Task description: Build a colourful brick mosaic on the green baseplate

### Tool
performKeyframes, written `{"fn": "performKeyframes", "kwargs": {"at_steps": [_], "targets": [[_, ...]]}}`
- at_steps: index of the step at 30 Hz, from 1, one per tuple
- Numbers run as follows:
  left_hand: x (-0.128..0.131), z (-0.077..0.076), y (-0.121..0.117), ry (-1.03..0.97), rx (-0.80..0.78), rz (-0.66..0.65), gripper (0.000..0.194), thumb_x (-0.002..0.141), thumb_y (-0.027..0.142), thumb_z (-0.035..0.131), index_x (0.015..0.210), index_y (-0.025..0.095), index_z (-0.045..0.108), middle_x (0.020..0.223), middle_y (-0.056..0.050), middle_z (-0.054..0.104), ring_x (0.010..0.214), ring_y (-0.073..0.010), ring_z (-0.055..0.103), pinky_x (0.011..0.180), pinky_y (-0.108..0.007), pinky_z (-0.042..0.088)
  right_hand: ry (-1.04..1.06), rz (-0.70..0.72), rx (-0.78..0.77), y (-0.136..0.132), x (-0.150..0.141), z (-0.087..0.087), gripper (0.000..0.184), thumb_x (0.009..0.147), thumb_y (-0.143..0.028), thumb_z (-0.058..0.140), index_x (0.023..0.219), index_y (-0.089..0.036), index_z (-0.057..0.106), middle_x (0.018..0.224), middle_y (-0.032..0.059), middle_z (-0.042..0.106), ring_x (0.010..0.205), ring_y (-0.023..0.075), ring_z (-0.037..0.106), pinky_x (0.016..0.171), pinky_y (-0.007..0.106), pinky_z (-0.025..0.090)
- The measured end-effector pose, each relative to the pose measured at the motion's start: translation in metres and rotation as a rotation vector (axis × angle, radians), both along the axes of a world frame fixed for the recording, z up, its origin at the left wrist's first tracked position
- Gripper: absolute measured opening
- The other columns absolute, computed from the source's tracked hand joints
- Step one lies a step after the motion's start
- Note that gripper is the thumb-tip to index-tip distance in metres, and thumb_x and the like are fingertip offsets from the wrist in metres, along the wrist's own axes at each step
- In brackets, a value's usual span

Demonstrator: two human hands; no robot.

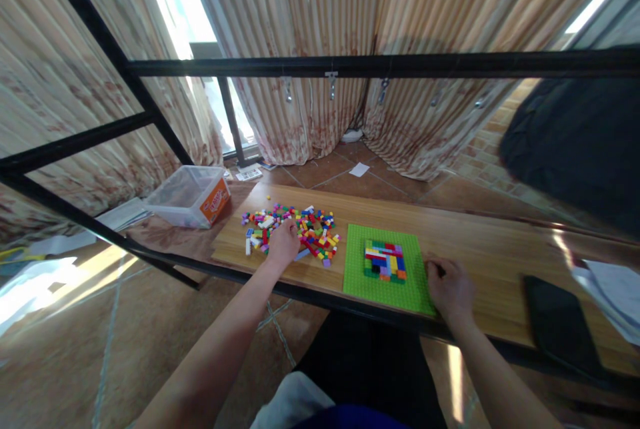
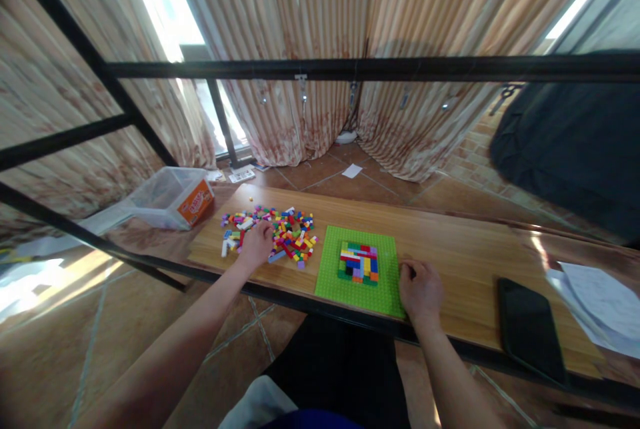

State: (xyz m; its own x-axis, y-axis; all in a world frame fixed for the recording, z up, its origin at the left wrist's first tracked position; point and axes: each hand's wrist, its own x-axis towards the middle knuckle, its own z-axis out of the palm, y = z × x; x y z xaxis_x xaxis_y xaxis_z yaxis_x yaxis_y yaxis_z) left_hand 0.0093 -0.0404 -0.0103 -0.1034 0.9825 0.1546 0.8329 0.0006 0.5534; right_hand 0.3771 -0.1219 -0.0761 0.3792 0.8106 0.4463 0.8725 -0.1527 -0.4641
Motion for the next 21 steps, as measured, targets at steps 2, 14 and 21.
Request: {"fn": "performKeyframes", "kwargs": {"at_steps": [2,14,21], "targets": [[-0.001,-0.002,0.0,-0.088,0.029,-0.046,0.018,0.088,0.016,0.046,0.092,0.017,0.063,0.084,-0.007,0.068,0.083,-0.0218,0.065,0.078,-0.032,0.047,0.005,0.008,0.0,0.0,0.0,0.0,0.034,0.081,-0.034,0.043,0.082,-0.014,0.071,0.086,0.0124,0.066,0.077,0.0222,0.056,0.072,0.034,0.042],[0.007,0.003,-0.013,-1.091,-0.151,0.005,0.017,0.072,0.014,0.06,0.088,0.015,0.063,0.076,0.0,0.064,0.064,-0.0099,0.06,0.058,-0.019,0.046,0.006,-0.013,-0.015,-0.001,-0.002,0.002,0.034,0.081,-0.033,0.043,0.082,-0.014,0.071,0.088,0.0127,0.067,0.078,0.0229,0.056,0.072,0.035,0.042],[0.004,0.021,-0.025,-1.262,-0.216,0.017,0.013,0.07,0.019,0.064,0.082,0.015,0.062,0.071,0.0,0.063,0.057,-0.0071,0.054,0.05,-0.016,0.038,-0.014,0.0,-0.017,0.0,-0.001,0.001,0.034,0.08,-0.032,0.043,0.082,-0.013,0.071,0.087,0.0127,0.066,0.076,0.0221,0.055,0.072,0.034,0.042]]}}
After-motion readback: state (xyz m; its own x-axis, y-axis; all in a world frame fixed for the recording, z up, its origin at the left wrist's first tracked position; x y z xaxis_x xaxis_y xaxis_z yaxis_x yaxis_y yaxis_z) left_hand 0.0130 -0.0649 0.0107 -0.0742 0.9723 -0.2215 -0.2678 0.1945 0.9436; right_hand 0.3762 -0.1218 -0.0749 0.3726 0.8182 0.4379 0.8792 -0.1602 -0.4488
